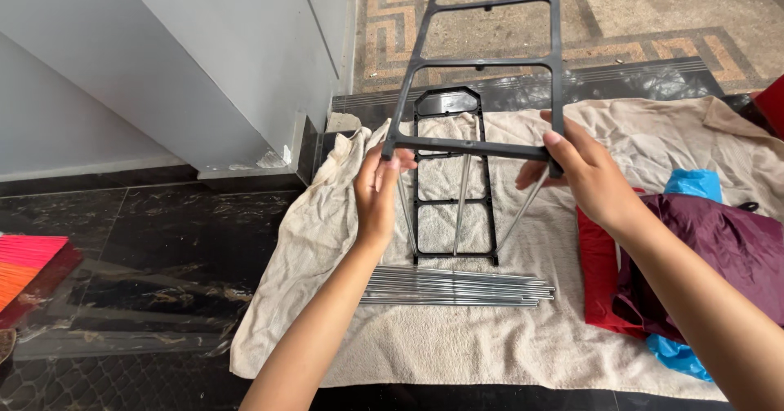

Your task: The person assembles a metal drying rack by inserting horizontal metal rods into slots on two black plastic side frames. They connect the frames with the rods and adjust the structure to form a stable rack.

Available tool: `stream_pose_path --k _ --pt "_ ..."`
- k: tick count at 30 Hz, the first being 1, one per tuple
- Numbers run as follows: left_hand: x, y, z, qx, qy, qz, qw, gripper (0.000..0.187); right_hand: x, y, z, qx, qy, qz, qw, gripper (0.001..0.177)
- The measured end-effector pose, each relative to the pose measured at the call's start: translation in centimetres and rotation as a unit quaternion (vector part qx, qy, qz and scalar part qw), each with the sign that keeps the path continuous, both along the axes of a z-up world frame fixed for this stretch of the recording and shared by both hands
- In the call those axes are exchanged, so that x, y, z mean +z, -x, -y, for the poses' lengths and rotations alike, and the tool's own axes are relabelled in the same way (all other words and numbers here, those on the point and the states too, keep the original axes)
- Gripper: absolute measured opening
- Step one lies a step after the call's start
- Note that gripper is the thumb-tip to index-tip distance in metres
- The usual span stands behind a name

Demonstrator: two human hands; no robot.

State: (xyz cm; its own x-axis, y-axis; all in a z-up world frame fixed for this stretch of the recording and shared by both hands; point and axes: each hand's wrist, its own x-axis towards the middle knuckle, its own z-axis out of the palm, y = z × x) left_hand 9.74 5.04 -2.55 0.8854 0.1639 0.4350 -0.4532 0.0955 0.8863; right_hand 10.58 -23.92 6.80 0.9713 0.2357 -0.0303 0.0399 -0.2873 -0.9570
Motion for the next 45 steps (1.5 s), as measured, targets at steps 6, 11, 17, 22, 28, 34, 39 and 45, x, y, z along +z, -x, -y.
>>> stream_pose_path --k 6,11,17,22,28,34,39,45 --pt "3.5 -0.7 -0.9 -0.099 0.070 -0.134 0.984 0.066 -0.1 -1.2 0.1 0.012 0.014 0.009 1.000 0.059" --pt "4.6 -2.9 -0.9 -0.089 0.106 -0.226 0.964 0.039 -0.5 -1.6 0.0 0.027 -0.023 -0.020 0.999 0.059" --pt "3.4 -2.4 -0.2 -0.041 0.041 -0.196 0.979 0.031 -1.3 -2.2 0.2 0.036 -0.006 0.006 0.999 0.058" --pt "2.9 -0.8 -0.4 -0.026 0.039 -0.125 0.991 0.029 -0.3 -2.8 -0.4 0.063 0.015 0.012 0.998 0.056" --pt "3.2 0.4 0.3 0.026 0.026 -0.141 0.989 0.028 1.2 -4.1 -1.0 0.061 0.055 -0.054 0.995 0.055" --pt "3.7 -0.2 -0.1 -0.003 0.026 -0.146 0.989 0.027 0.3 -4.0 -0.7 0.032 0.009 -0.052 0.998 0.053" --pt "5.4 -1.4 -0.7 -0.064 0.088 -0.202 0.973 0.026 -1.0 -3.0 -0.4 -0.048 -0.024 -0.024 0.998 0.047" --pt "6.7 -2.1 0.0 -0.064 0.051 -0.231 0.970 0.044 -0.9 -2.1 -1.2 -0.110 0.036 0.075 0.990 0.043"
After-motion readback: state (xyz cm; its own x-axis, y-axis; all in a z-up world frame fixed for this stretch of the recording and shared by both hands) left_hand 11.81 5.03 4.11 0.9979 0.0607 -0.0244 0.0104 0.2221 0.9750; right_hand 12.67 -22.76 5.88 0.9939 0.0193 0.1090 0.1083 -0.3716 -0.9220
